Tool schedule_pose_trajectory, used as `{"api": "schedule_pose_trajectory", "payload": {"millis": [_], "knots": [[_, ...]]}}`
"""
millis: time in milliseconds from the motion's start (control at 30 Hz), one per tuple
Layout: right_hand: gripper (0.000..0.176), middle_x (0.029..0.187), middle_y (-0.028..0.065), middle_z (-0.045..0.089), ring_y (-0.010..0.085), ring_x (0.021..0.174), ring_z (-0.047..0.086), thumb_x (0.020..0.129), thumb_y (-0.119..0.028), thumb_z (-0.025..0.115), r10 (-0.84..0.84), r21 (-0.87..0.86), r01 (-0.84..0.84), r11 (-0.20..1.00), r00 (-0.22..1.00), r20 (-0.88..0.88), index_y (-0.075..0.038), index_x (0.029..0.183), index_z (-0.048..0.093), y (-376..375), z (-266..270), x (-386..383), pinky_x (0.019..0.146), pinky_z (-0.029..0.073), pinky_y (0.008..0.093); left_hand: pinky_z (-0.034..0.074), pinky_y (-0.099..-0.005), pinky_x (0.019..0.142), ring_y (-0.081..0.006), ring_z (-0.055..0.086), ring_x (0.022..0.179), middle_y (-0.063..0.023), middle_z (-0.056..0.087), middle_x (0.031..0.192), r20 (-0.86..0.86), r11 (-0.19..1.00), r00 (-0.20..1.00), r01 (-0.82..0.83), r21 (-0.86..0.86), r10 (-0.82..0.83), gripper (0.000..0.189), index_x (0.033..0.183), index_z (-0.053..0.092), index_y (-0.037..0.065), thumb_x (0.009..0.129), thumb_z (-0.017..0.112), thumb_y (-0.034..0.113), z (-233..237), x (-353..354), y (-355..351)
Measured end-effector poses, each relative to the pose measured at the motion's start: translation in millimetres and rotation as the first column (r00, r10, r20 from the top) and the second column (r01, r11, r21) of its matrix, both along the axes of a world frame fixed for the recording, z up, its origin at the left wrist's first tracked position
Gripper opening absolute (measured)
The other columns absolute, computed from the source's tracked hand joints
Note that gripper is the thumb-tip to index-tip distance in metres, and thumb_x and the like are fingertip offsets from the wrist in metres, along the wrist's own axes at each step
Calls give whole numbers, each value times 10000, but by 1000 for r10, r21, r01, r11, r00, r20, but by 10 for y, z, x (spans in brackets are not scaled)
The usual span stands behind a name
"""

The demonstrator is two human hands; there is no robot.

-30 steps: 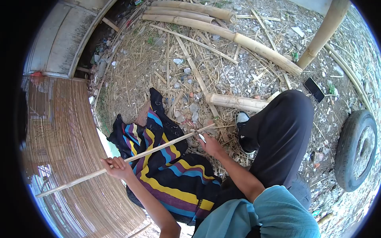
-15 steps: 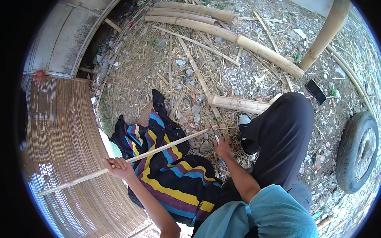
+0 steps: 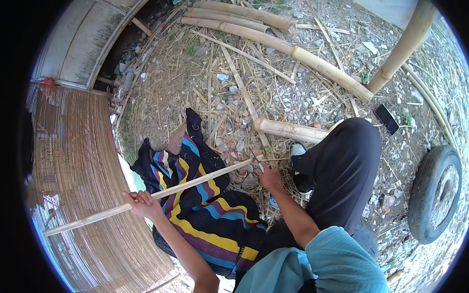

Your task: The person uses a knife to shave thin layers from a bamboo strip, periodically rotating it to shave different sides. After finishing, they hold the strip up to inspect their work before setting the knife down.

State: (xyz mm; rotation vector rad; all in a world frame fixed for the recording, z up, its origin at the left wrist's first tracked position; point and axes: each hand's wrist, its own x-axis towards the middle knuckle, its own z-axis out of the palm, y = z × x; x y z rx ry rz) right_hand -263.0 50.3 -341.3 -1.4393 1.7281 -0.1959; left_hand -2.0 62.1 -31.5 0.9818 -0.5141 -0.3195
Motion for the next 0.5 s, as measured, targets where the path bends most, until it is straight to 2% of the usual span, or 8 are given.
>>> {"api": "schedule_pose_trajectory", "payload": {"millis": [33, 67, 133, 167, 300, 400, 467, 500], "knots": [[388, 845, 295, 590, 430, 841, 579, 889, -406, 474, 18, -82, -19, 996, 1000, -12, -59, 1061, 455, 48, 48, 9, 738, 445, 522, 178, -205, 290, -58, 215, 296, 26, 272, 415, -4, 1000, 1000, 1, 5, 0, 340, 641, 488, 80, 927, 512, 263, 0, 13, 18], [388, 845, 295, 590, 430, 841, 579, 889, -406, 474, 16, -79, -16, 997, 1000, -7, -59, 1061, 455, 61, 78, 33, 738, 445, 522, 179, -207, 295, -57, 226, 306, 27, 273, 424, -10, 1000, 1000, 0, 17, 0, 334, 651, 483, 76, 921, 526, 268, -4, 22, 35], [383, 796, 286, 595, 438, 800, 586, 889, -404, 476, 89, 42, -101, 994, 972, 215, -64, 1064, 457, 84, 284, 77, 701, 455, 530, 178, -208, 295, -58, 224, 311, 28, 271, 428, -20, 1000, 1000, 2, 17, -2, 340, 647, 476, 74, 916, 535, 273, 24, -43, 28], [389, 808, 253, 610, 451, 782, 588, 893, -405, 470, 134, -16, -134, 991, 962, 236, -45, 1041, 456, 93, 361, 96, 687, 461, 527, 181, -206, 295, -58, 218, 303, 28, 263, 422, -9, 999, 999, -32, 36, 33, 349, 633, 476, 81, 920, 528, 273, 42, -72, 10], [390, 815, 248, 612, 432, 799, 594, 892, -403, 473, -29, 73, 17, 997, 986, 167, -39, 1030, 468, 59, 21, 22, 706, 462, 518, 185, -202, 308, -57, 212, 311, 30, 254, 425, 16, 982, 986, -168, 84, 167, 354, 628, 468, 90, 919, 530, 282, 80, -105, -33], [379, 812, 241, 615, 417, 812, 598, 893, -401, 473, -1, 129, -9, 992, 997, 76, -45, 1020, 483, -79, -63, -173, 722, 462, 505, 188, -201, 321, -55, 214, 327, 28, 248, 434, 30, 980, 985, -170, 102, 168, 357, 627, 443, 97, 918, 533, 283, 69, -122, -20], [373, 810, 232, 618, 416, 820, 598, 896, -401, 467, 25, 46, -28, 999, 998, 66, -46, 1006, 497, -98, 99, -171, 732, 461, 496, 190, -201, 323, -53, 217, 330, 30, 247, 436, 17, 982, 987, -160, 102, 159, 358, 627, 439, 95, 918, 534, 279, 69, -152, -46], [377, 816, 231, 619, 428, 822, 594, 899, -406, 460, 103, 6, -105, 994, 986, 131, -56, 1038, 481, -61, 93, -104, 732, 465, 500, 189, -202, 324, -53, 215, 331, 30, 246, 438, 25, 982, 987, -160, 103, 158, 359, 626, 435, 95, 919, 534, 278, 87, -173, -63]]}}
